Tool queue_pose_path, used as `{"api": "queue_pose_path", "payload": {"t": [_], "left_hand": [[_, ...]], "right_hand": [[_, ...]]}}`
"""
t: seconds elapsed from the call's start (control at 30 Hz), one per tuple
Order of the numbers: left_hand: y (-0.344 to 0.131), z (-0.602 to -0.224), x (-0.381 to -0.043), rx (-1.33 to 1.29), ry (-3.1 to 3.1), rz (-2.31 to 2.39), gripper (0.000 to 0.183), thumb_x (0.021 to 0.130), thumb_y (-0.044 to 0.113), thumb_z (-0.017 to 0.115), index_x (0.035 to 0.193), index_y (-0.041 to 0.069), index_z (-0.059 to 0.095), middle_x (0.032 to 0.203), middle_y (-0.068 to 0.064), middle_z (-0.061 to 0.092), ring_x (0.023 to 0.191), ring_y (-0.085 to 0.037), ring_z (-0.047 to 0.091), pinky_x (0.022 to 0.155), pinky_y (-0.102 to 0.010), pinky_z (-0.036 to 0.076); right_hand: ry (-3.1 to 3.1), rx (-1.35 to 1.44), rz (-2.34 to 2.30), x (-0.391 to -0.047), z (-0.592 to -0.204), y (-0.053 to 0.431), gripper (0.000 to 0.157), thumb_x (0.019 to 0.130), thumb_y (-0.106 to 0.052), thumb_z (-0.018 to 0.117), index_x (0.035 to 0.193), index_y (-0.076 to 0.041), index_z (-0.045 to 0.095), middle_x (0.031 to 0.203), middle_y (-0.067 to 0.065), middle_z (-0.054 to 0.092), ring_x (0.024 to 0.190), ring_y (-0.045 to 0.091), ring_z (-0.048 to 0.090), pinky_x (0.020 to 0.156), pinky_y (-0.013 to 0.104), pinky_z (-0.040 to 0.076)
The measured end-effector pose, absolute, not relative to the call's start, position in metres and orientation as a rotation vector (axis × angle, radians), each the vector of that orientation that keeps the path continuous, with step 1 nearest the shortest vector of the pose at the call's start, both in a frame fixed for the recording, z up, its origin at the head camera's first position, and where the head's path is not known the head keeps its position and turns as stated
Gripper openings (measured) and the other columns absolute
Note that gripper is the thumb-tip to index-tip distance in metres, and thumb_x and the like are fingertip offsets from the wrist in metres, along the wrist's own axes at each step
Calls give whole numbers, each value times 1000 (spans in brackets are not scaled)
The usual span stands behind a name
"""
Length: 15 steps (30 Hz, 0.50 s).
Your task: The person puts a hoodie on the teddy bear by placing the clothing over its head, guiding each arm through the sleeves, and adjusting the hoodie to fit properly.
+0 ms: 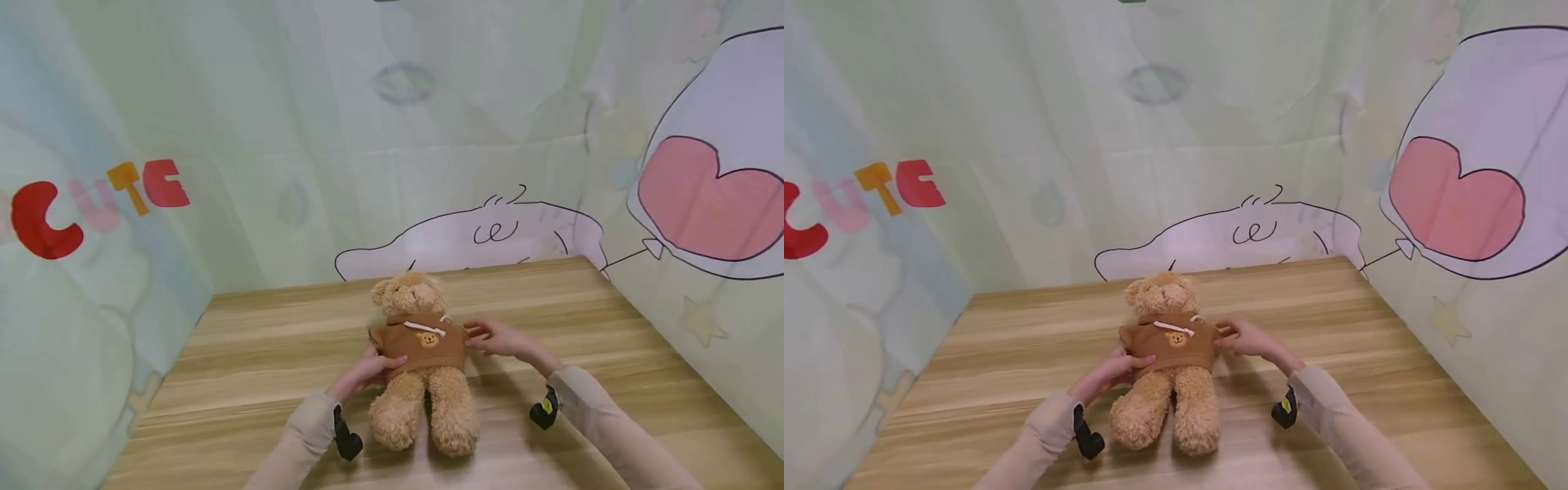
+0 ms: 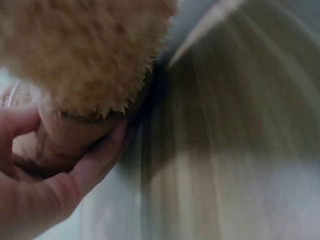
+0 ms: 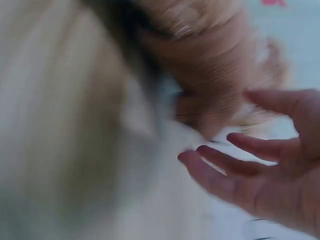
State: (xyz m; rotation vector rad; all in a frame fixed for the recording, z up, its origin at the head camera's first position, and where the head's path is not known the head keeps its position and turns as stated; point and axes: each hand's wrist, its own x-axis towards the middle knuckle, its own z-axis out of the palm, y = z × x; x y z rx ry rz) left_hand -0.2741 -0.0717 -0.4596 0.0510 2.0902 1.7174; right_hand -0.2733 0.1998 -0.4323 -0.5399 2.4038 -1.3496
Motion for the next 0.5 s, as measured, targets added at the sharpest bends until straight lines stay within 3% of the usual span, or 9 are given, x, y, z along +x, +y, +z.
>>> {"api": "queue_pose_path", "payload": {"t": [0.1,0.2,0.27,0.33,0.4,0.5], "left_hand": [[-74,-461,-276,110,2196,1683,100,80,21,65,139,-5,-12,141,-35,9,119,-36,40,91,-44,40],[-73,-461,-275,145,2288,1690,101,79,19,67,139,-1,-13,141,-35,7,125,-46,27,93,-49,37],[-71,-461,-273,132,2290,1714,98,79,14,67,140,2,-9,141,-34,9,124,-46,28,89,-47,40],[-69,-461,-271,125,2300,1750,96,78,9,67,140,3,-6,140,-34,11,125,-46,27,90,-47,39],[-66,-461,-270,112,2346,1762,96,77,6,67,139,-1,-5,141,-35,9,129,-46,16,101,-50,28],[-64,-460,-268,58,2405,1752,96,76,6,67,139,-5,-5,141,-35,8,130,-46,14,105,-53,21]], "right_hand": [[2134,-333,-1658,-277,-455,198,61,89,-12,51,137,8,19,134,35,29,105,27,55,81,36,50],[2012,-209,-1963,-275,-464,189,64,86,-6,54,136,11,17,133,35,28,94,11,57,83,27,48],[1970,-134,-2110,-273,-464,183,66,84,-2,55,136,12,17,133,34,28,88,3,55,82,20,46],[1914,-64,-2176,-271,-460,178,66,82,-1,57,134,14,20,126,28,40,84,1,56,79,17,45],[1818,19,-2160,-269,-456,175,58,83,-3,57,130,14,26,113,17,54,79,2,58,76,16,46],[1739,164,-2067,-264,-452,171,34,83,-6,59,111,7,46,81,-2,64,70,3,59,68,17,46]]}}
